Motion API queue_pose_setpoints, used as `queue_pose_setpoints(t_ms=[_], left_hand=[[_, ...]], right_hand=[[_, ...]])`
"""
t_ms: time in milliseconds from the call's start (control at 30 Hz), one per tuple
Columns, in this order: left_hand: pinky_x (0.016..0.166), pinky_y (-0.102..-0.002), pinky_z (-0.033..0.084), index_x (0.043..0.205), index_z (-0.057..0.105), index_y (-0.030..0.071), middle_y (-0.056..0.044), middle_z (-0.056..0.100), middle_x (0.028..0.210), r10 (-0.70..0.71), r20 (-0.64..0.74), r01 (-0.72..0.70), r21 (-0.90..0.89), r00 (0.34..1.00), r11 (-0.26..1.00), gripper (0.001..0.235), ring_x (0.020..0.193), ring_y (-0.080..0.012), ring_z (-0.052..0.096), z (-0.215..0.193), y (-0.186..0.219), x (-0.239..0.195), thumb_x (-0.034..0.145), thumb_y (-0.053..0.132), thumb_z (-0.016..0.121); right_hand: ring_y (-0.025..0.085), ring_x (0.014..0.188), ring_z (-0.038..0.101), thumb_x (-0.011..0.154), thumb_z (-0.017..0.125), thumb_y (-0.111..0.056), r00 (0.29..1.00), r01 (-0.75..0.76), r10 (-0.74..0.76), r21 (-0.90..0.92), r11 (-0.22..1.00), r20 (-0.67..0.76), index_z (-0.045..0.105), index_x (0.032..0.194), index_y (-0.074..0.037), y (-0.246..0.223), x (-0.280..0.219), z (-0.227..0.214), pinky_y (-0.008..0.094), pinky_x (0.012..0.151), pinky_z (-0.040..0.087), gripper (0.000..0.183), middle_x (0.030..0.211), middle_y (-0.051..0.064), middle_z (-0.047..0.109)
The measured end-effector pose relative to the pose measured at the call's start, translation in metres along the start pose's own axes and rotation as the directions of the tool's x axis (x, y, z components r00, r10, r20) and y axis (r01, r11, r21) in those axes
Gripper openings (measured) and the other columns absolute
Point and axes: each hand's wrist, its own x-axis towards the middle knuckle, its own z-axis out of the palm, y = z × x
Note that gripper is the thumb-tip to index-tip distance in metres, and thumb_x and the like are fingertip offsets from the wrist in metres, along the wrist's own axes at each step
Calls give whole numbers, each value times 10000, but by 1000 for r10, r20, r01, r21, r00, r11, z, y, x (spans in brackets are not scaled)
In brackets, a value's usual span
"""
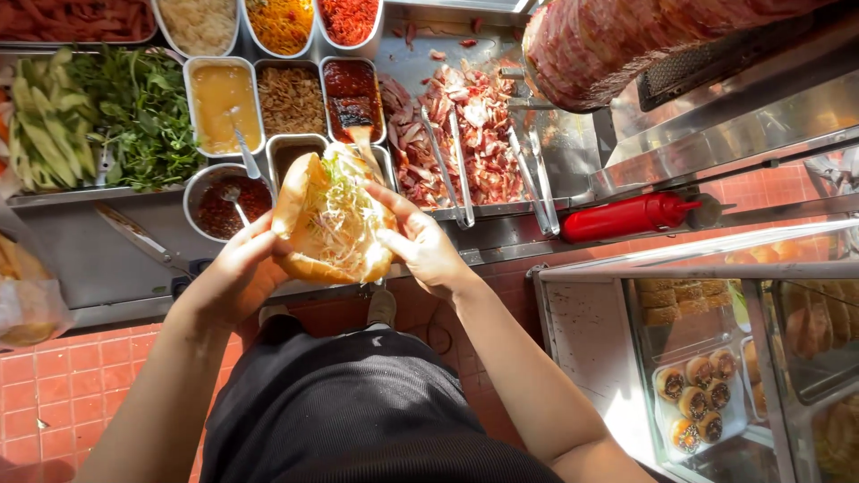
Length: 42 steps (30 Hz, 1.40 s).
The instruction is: Preparing and assembling doner kebab sandwiches at a food stall.
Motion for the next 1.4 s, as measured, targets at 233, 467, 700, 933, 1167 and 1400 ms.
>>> queue_pose_setpoints(t_ms=[233, 467, 700, 933, 1167, 1400], left_hand=[[1059, -538, 438, 1527, 360, 137, -91, 544, 1409, -55, -115, 59, 32, 992, 998, 739, 1249, -294, 560, 53, -14, 3, 797, 151, 476], [1024, -523, 483, 1472, 417, -12, -201, 610, 1334, -76, -33, 64, -272, 997, 960, 669, 1189, -369, 606, -33, -39, -34, 835, 186, 479], [944, -469, 515, 1497, 415, 81, -144, 586, 1354, -9, -392, 1, -19, 920, 1000, 689, 1178, -311, 595, -15, -26, -58, 827, 217, 497], [935, -494, 536, 1518, 359, 153, -91, 525, 1359, 182, -509, -168, 72, 841, 983, 707, 1228, -281, 556, -17, -14, -72, 829, 139, 519], [990, -464, 512, 1510, 376, 131, -106, 521, 1378, 197, -501, -224, 8, 842, 975, 694, 1249, -264, 550, -19, -25, -73, 834, 105, 533], [990, -472, 498, 1526, 358, 167, -82, 510, 1413, 149, -474, -176, -14, 868, 984, 722, 1272, -246, 537, -10, -26, -69, 828, 122, 538]], right_hand=[[154, 1340, 545, 910, 643, 102, 993, -120, 118, -91, 989, -23, 351, 1604, -179, -16, -22, 5, 328, 1121, 477, 803, 1566, 28, 469], [160, 1394, 508, 904, 714, 63, 982, -134, 93, 252, 958, 167, 263, 1668, -172, 10, -5, 6, 337, 1171, 428, 918, 1582, 45, 464], [144, 1220, 569, 948, 770, -155, 960, -185, 204, -115, 976, 190, 488, 1588, -193, 52, 25, 11, 298, 1059, 462, 701, 1370, 77, 602], [289, 909, 630, 758, 820, -386, 907, 281, -368, -946, 164, 205, 713, 970, -143, 49, 45, 10, 416, 818, 466, 340, 889, 60, 671], [294, 893, 637, 920, 755, -499, 922, -9, -386, -997, 81, -40, 654, 850, -106, 76, 66, 13, 448, 832, 471, 411, 854, 72, 659], [293, 770, 713, 913, 703, -390, 920, -173, -273, -915, 364, -282, 731, 808, -103, 55, 51, 20, 429, 714, 527, 307, 804, 107, 739]])
